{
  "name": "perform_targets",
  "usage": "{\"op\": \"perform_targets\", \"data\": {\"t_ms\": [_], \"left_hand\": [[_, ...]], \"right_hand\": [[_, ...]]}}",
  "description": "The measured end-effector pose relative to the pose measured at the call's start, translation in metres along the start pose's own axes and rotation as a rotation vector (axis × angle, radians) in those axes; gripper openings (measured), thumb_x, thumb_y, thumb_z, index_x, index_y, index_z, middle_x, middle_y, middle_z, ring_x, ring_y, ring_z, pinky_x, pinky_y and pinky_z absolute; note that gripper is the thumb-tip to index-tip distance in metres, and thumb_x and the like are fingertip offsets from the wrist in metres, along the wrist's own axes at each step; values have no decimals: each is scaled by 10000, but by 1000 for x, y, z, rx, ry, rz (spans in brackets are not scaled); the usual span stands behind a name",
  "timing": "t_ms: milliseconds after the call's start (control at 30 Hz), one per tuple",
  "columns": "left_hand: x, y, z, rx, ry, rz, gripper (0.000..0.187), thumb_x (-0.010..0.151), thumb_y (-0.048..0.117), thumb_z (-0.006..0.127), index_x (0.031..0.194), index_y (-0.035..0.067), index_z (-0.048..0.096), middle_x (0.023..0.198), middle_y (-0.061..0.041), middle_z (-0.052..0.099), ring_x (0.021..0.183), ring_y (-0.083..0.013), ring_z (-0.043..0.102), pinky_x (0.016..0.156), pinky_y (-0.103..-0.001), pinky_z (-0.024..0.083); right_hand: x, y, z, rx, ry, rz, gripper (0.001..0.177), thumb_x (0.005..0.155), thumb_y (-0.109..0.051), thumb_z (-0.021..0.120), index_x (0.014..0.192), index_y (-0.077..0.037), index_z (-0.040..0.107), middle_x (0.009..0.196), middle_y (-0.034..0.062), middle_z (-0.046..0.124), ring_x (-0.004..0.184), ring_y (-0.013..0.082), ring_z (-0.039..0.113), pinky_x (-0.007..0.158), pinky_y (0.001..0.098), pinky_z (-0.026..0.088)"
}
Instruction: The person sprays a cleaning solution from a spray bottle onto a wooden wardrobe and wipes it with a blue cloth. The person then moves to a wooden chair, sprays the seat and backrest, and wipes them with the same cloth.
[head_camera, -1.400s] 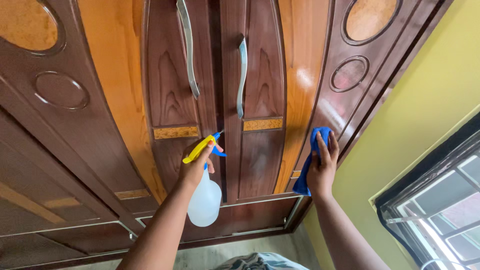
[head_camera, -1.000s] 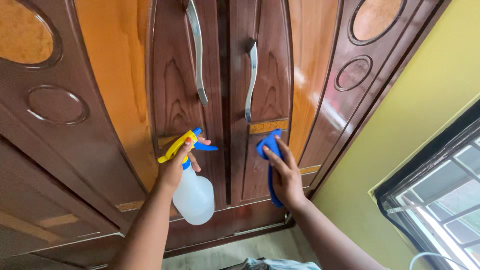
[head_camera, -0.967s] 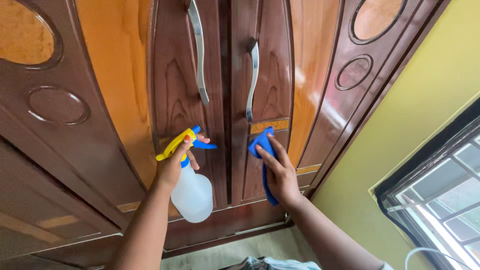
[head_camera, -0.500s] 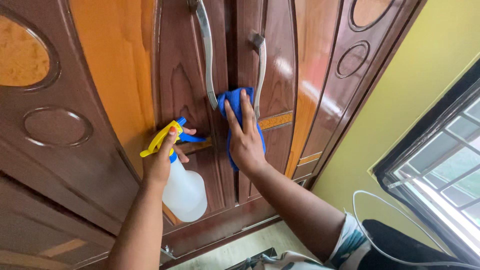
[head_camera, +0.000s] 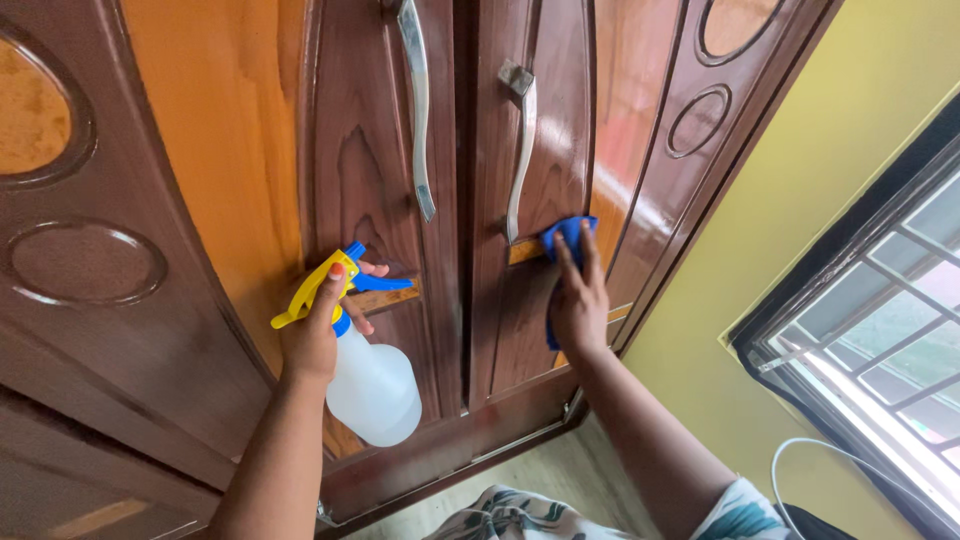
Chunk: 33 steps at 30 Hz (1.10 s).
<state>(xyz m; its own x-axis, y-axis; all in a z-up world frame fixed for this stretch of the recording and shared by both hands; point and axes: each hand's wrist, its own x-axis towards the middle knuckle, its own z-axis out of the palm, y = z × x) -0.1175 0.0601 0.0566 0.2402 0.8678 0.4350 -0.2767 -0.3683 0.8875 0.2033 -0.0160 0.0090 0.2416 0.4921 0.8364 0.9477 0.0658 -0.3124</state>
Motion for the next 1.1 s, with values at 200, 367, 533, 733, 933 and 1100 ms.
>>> {"op": "perform_targets", "data": {"t_ms": [200,367,533,733,933,1100], "left_hand": [[0,-1,-1,-13,-17,27,551,995,520,520,1128,15,697,1124,-138,773,524,-129,582,558,-265,491],[1,-3,-2,-11,-28,23,542,1003,509,507,1160,21,683,1136,-137,769,524,-127,571,575,-256,486],[-1,0,-3,8,-31,39,544,1000,507,505,1179,25,680,1129,-127,770,528,-126,582,572,-256,495],[-1,-5,-4,-10,-33,24,547,1010,501,505,1159,11,698,1125,-133,769,530,-129,582,559,-258,490],[1,-7,-7,-9,-50,26,546,998,514,521,1158,19,689,1131,-138,773,534,-135,582,557,-261,497],[-1,-3,-6,37,-42,-1,560,997,540,500,1139,33,691,1152,-115,771,545,-130,592,588,-251,502]], "right_hand": [[6,6,-2,-26,45,159,781,793,171,532,1491,-179,550,1604,178,381,1387,432,492,1076,458,492],[-17,-58,17,19,-4,-52,703,820,143,566,1458,-152,579,1589,209,392,1391,459,484,1104,472,476],[-19,-85,2,149,-102,-201,661,823,139,571,1418,-144,614,1573,194,441,1380,441,530,1113,477,498],[12,-103,1,285,-50,-410,601,880,143,563,1420,-118,617,1598,199,420,1415,434,526,1166,465,495],[1,-91,18,171,-92,-406,707,755,160,573,1411,-97,632,1596,205,402,1460,421,454,1207,493,405],[-36,-55,24,84,-174,-371,714,737,158,584,1391,-120,661,1590,156,442,1459,382,473,1199,466,411]]}}
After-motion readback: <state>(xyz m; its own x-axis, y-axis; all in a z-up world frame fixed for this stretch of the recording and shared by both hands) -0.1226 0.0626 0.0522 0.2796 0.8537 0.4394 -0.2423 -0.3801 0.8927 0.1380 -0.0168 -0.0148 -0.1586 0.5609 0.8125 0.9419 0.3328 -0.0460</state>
